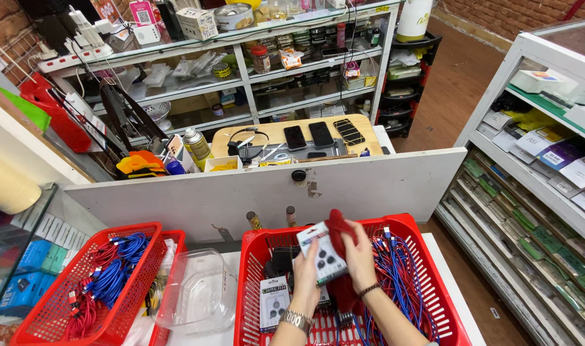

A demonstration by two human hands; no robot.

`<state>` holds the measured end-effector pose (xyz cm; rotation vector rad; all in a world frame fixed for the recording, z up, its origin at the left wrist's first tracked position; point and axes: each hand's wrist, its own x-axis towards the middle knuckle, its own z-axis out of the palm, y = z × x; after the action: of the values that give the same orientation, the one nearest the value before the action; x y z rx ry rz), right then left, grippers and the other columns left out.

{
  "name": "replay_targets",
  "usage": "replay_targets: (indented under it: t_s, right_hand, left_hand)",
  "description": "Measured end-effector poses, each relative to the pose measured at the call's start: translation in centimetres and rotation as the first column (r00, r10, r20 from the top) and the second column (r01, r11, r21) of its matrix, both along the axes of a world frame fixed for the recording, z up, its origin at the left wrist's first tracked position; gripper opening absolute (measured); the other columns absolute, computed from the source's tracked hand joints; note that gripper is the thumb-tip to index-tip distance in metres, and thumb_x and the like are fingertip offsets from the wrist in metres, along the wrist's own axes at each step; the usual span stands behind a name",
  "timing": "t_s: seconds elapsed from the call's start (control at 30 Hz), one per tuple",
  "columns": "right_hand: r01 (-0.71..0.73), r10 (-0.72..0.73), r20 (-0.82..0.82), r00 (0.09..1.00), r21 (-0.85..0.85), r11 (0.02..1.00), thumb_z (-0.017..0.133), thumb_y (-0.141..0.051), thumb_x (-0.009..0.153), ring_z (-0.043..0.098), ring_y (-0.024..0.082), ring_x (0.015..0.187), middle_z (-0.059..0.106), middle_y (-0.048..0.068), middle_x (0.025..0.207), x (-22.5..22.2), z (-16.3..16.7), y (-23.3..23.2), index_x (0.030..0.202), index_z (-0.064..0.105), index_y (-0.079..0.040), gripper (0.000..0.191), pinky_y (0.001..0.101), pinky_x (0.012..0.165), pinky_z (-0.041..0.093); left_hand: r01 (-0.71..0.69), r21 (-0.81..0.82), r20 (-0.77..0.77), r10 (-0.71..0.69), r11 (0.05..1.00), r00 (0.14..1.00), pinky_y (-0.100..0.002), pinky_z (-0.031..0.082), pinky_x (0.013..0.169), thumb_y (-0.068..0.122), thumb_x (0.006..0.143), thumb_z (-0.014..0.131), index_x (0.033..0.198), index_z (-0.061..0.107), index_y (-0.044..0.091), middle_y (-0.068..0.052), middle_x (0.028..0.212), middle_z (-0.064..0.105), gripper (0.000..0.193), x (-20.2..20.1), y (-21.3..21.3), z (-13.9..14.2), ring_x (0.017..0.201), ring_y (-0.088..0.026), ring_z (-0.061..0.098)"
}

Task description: The person sorts small packaged electronics accessories from a red basket on the counter. They pick up boxed items and chargers one at a time, wipe some items with a red cloth, and stack the boxes in a pile beside the basket.

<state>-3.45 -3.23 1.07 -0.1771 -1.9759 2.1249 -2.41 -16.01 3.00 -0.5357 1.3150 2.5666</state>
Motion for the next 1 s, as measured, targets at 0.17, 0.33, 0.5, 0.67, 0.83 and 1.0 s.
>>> replay_targets:
  t_s: [0.17, 0.33, 0.5, 0.67, 0.83, 1.0]
  right_hand:
    - [-0.323, 0.439, -0.087, 0.894, 0.556, 0.766, 0.062, 0.002, 0.091, 0.052, 0.032, 0.127, 0.05, 0.024, 0.143, 1.9, -0.1, -1.2, 0.142, 0.064, -0.008, 0.052, 0.0384, 0.103, 0.044]
    - [-0.097, -0.002, 0.154, 0.988, 0.631, 0.769, 0.06, -0.007, 0.091, 0.075, 0.03, 0.08, 0.074, 0.021, 0.102, -0.8, 2.9, 2.6, 0.136, 0.064, -0.019, 0.046, 0.0364, 0.079, 0.058]
    - [0.033, -0.051, 0.011, 0.999, 0.617, 0.787, 0.056, -0.021, 0.1, 0.073, 0.031, 0.097, 0.075, 0.022, 0.102, -2.2, 5.3, 8.1, 0.127, 0.066, -0.007, 0.032, 0.037, 0.085, 0.055]
    - [-0.195, 0.135, 0.155, 0.979, 0.496, 0.846, 0.051, -0.032, 0.1, 0.071, 0.03, 0.106, 0.077, 0.018, 0.113, -3.1, 4.0, 8.9, 0.127, 0.066, -0.004, 0.042, 0.035, 0.093, 0.051]
    - [-0.464, 0.294, 0.42, 0.859, 0.395, 0.793, 0.051, -0.037, 0.098, 0.07, 0.026, 0.11, 0.078, 0.013, 0.116, -2.6, 2.1, 8.3, 0.125, 0.065, -0.005, 0.044, 0.0349, 0.097, 0.049]
    - [-0.292, -0.025, 0.336, 0.942, 0.851, 0.436, 0.047, -0.045, 0.106, 0.069, 0.038, 0.102, 0.074, 0.023, 0.1, -2.7, 2.3, 8.2, 0.113, 0.072, -0.003, 0.049, 0.0442, 0.091, 0.053]
  left_hand:
    - [-0.237, -0.091, -0.257, 0.207, 0.967, 0.944, -0.033, 0.057, 0.082, 0.031, 0.099, 0.054, 0.121, 0.066, 0.002, -0.004, 0.105, 0.076, 0.038, -1.6, -0.8, 0.0, 0.093, -0.014, 0.072]
    - [-0.023, -0.549, -0.131, -0.058, 0.836, 0.99, -0.037, 0.056, 0.082, 0.037, 0.103, 0.054, 0.119, 0.069, -0.002, -0.013, 0.103, 0.079, 0.045, -0.4, -2.3, 0.3, 0.092, -0.023, 0.073]
    - [-0.007, -0.95, -0.05, -0.129, 0.312, 0.99, -0.042, 0.045, 0.102, 0.043, 0.096, 0.059, 0.132, 0.056, 0.007, -0.013, 0.126, 0.066, 0.052, 1.1, -3.3, 0.1, 0.121, -0.031, 0.057]
    - [-0.172, -0.971, -0.18, -0.033, 0.166, 0.983, -0.047, 0.038, 0.111, 0.035, 0.099, 0.055, 0.144, 0.046, 0.004, -0.017, 0.139, 0.055, 0.056, 2.1, -4.7, -3.0, 0.132, -0.034, 0.048]
    - [0.044, -0.994, 0.052, -0.079, -0.097, 0.996, -0.043, 0.046, 0.112, 0.026, 0.095, 0.064, 0.15, 0.04, 0.0, -0.023, 0.142, 0.052, 0.066, 3.3, -7.8, -4.4, 0.135, -0.035, 0.05]
    - [0.266, -0.955, 0.284, -0.147, -0.131, 0.948, -0.04, 0.046, 0.109, 0.028, 0.078, 0.085, 0.155, 0.018, 0.002, -0.023, 0.149, 0.036, 0.105, 4.1, -7.4, -2.7, 0.138, -0.038, 0.042]
